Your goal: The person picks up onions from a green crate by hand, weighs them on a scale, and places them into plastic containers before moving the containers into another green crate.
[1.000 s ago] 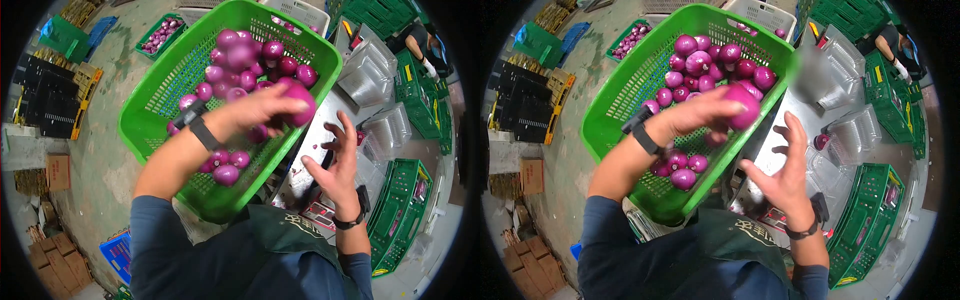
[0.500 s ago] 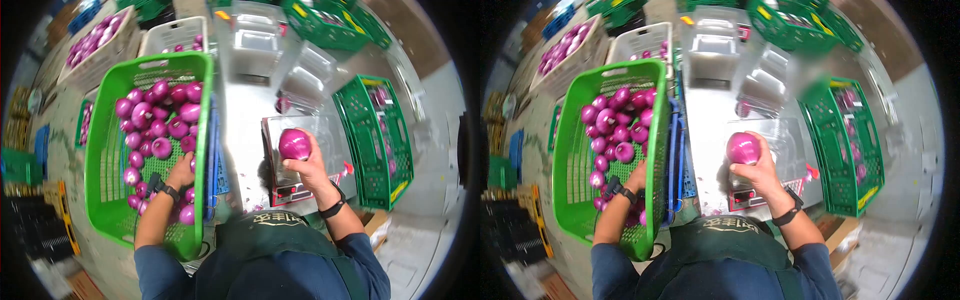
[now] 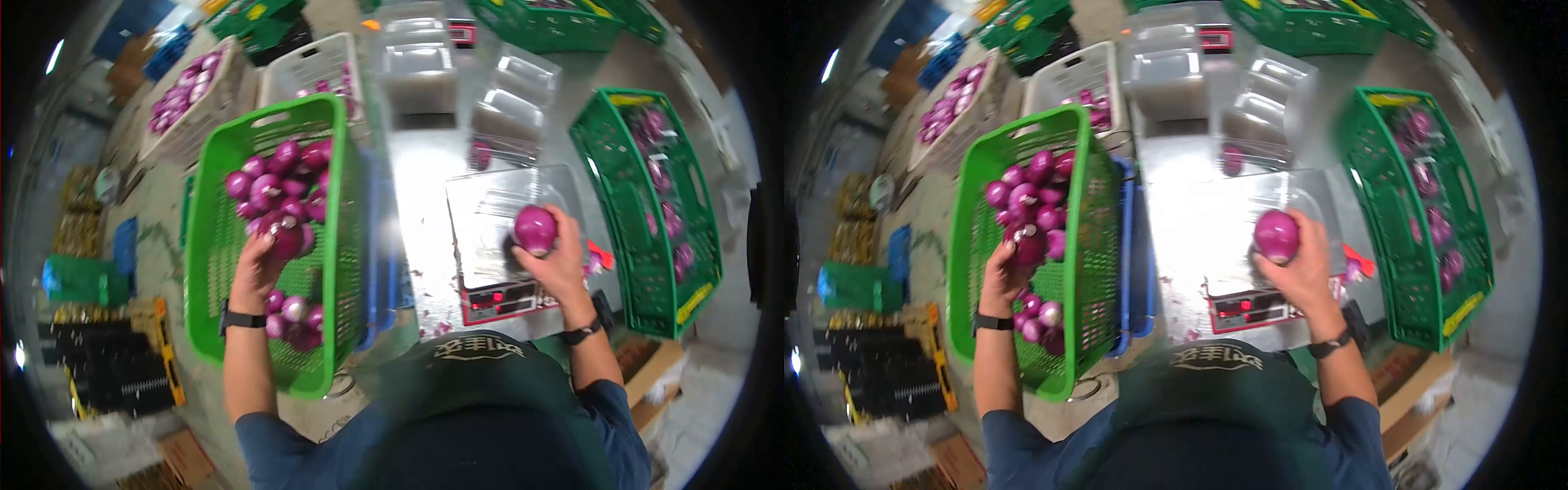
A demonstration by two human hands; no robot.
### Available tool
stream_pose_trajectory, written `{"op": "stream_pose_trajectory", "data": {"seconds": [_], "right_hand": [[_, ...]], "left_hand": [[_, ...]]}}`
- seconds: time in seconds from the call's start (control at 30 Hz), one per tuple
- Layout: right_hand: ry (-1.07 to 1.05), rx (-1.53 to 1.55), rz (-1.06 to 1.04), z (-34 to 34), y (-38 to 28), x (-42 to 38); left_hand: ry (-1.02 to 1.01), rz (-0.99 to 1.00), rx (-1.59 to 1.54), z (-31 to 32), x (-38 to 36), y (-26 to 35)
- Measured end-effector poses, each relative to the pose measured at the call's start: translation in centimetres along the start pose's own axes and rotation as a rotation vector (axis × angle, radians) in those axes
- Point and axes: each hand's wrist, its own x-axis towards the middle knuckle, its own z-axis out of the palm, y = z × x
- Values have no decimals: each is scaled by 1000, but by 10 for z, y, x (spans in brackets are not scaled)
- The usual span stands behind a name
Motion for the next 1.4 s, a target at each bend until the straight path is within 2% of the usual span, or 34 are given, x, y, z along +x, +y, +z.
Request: {"op": "stream_pose_trajectory", "data": {"seconds": [0.13,0.27,0.33,0.47,0.53,0.63,0.73,0.87,1.0,1.07,1.13,1.17,1.23,1.27,1.33,1.37,1.4], "right_hand": [[-14,-90,-142,-5,14,0],[-30,-161,-299,-15,27,5],[-31,-160,-329,-19,34,4],[-71,-161,-319,-23,46,5],[-89,-131,-281,-25,50,6],[-91,-156,-257,-29,53,7],[-84,-181,-261,-28,60,7],[-102,-11,-191,-32,61,10],[-31,198,-22,-45,69,23],[-24,193,80,-38,84,38],[-4,230,184,-19,106,55],[-74,329,358,-14,108,67],[-93,496,493,3,113,88],[-121,567,568,3,107,96],[-174,654,601,0,103,102],[-196,697,613,-3,101,107],[-267,651,504,-10,100,103]], "left_hand": [[-206,102,-68,86,-21,12],[-219,85,-33,176,-25,-11],[-198,112,174,217,-23,-30],[-236,283,817,282,1,-81],[-240,413,1035,295,17,-112],[-298,461,1395,308,29,-135],[-272,631,1484,307,38,-162],[-205,610,1314,304,34,-173],[148,511,1064,274,15,-171],[279,279,770,256,5,-175],[316,77,510,240,-4,-182],[308,-2,428,238,-11,-186],[281,-140,257,241,-19,-193],[207,-173,243,242,-21,-196],[55,-356,65,258,-32,-187],[0,-366,-29,259,-34,-189],[-1,-361,-81,261,-35,-188]]}}
